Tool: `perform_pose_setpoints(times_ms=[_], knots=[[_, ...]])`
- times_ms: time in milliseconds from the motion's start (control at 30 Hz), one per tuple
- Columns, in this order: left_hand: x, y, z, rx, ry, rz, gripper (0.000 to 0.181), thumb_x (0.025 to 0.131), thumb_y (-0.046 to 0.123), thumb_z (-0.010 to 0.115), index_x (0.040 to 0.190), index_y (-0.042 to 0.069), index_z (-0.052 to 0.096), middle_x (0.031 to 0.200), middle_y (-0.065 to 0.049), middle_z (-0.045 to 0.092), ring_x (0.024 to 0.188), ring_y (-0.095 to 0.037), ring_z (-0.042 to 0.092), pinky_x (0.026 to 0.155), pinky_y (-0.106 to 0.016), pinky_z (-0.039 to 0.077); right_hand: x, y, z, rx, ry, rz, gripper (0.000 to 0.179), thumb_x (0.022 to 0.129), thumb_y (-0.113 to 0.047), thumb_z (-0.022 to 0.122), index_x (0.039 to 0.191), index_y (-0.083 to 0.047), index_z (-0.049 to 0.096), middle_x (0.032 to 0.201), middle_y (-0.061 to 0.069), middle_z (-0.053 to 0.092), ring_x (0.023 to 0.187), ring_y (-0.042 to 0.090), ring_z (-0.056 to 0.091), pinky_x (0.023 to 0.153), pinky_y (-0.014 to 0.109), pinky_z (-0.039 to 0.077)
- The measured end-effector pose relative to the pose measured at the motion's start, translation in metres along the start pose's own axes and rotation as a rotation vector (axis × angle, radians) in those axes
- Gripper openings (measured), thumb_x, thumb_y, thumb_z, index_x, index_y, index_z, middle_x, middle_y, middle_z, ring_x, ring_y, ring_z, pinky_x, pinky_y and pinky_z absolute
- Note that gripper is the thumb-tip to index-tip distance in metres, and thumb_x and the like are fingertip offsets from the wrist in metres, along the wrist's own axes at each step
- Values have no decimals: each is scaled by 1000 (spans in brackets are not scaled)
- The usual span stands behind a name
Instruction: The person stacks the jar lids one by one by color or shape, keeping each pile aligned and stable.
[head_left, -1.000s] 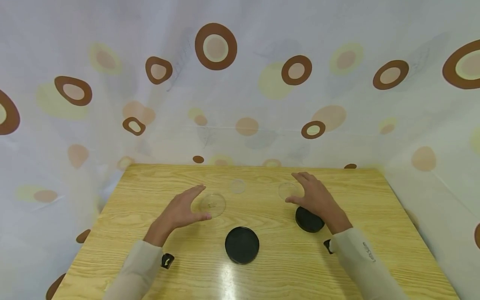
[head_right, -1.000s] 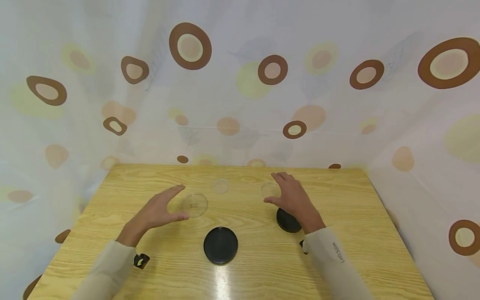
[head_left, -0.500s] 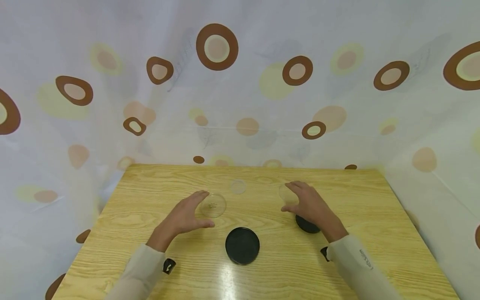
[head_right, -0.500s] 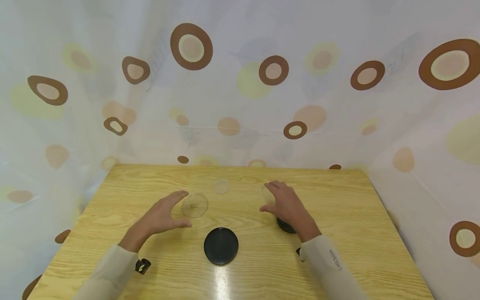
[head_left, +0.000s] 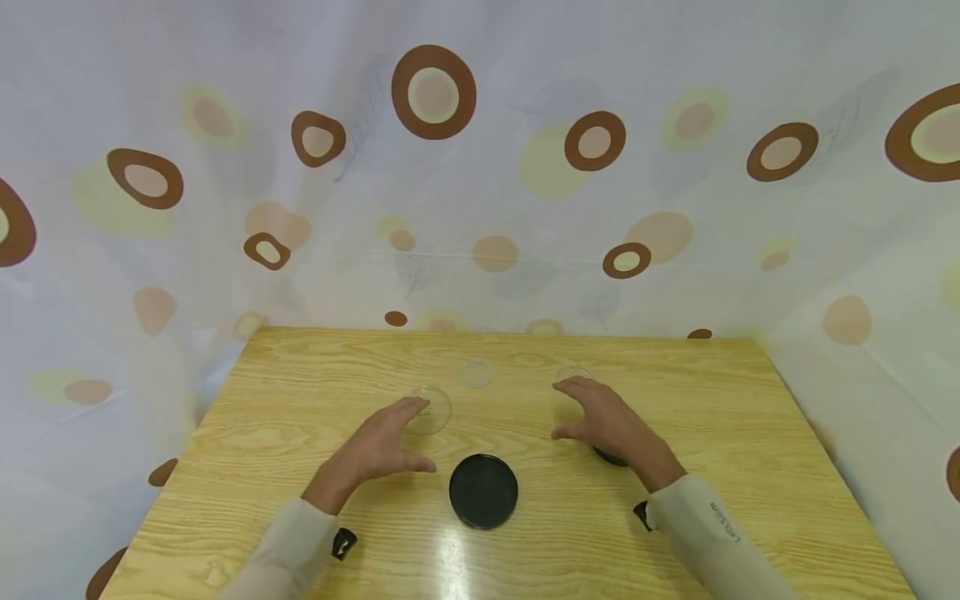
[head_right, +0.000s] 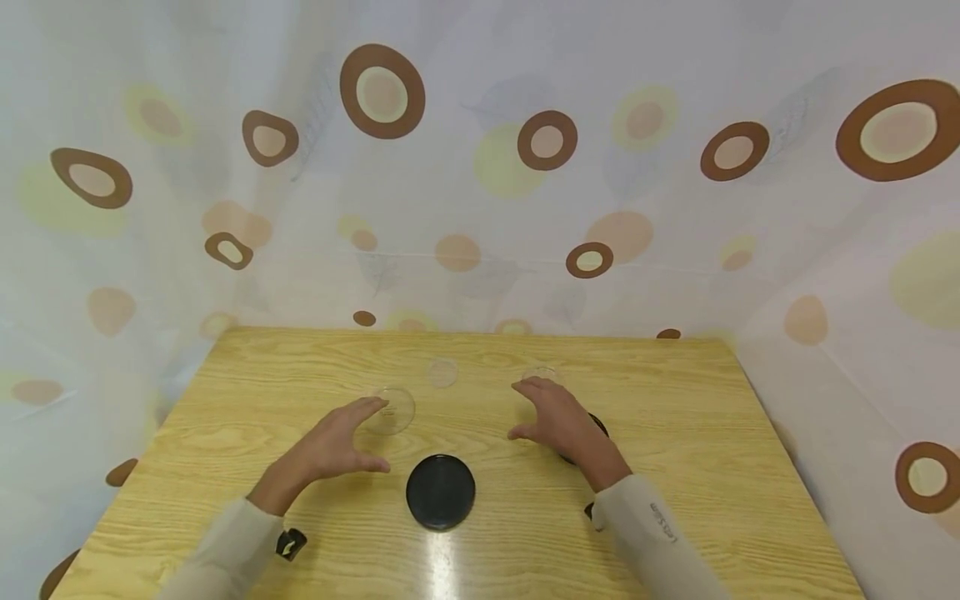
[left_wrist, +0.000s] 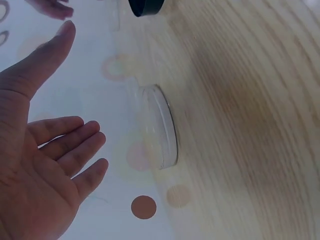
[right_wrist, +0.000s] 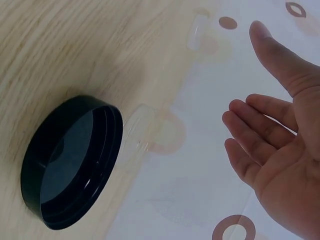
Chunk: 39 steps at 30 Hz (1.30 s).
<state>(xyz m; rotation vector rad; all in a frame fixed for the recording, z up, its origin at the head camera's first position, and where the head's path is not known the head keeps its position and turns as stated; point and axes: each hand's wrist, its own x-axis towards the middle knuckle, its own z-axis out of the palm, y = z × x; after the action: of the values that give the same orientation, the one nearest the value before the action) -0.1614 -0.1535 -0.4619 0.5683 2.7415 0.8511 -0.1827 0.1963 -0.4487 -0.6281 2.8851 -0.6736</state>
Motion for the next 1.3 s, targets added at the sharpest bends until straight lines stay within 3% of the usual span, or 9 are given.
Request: perform_pose_setpoints(times_ms=[600, 967, 1300], knots=[[1, -2, 20, -8, -44, 62, 84, 64, 38, 87, 133, 3, 53, 136, -14, 54, 128, -35, 49, 105, -49, 42, -2, -15, 21, 46, -85, -20, 69, 77, -28, 78, 135, -2, 51, 138, 18, 50, 129, 39, 45, 102, 54, 42], [-1, 0, 32, -9, -95, 107, 83, 64, 36, 87, 131, 1, 54, 135, -16, 55, 126, -35, 50, 105, -49, 42, -8, -22, 38, 78, -147, -1, 69, 75, -26, 80, 135, -5, 52, 138, 16, 51, 128, 36, 47, 103, 51, 42], [-2, 6, 37, 29, -99, 136, 80, 63, 33, 88, 129, 2, 56, 131, -14, 58, 124, -32, 53, 104, -46, 44, -10, -24, 48, 47, -147, -85, 66, 74, -24, 81, 130, 0, 55, 132, 19, 55, 124, 39, 50, 102, 53, 42]])
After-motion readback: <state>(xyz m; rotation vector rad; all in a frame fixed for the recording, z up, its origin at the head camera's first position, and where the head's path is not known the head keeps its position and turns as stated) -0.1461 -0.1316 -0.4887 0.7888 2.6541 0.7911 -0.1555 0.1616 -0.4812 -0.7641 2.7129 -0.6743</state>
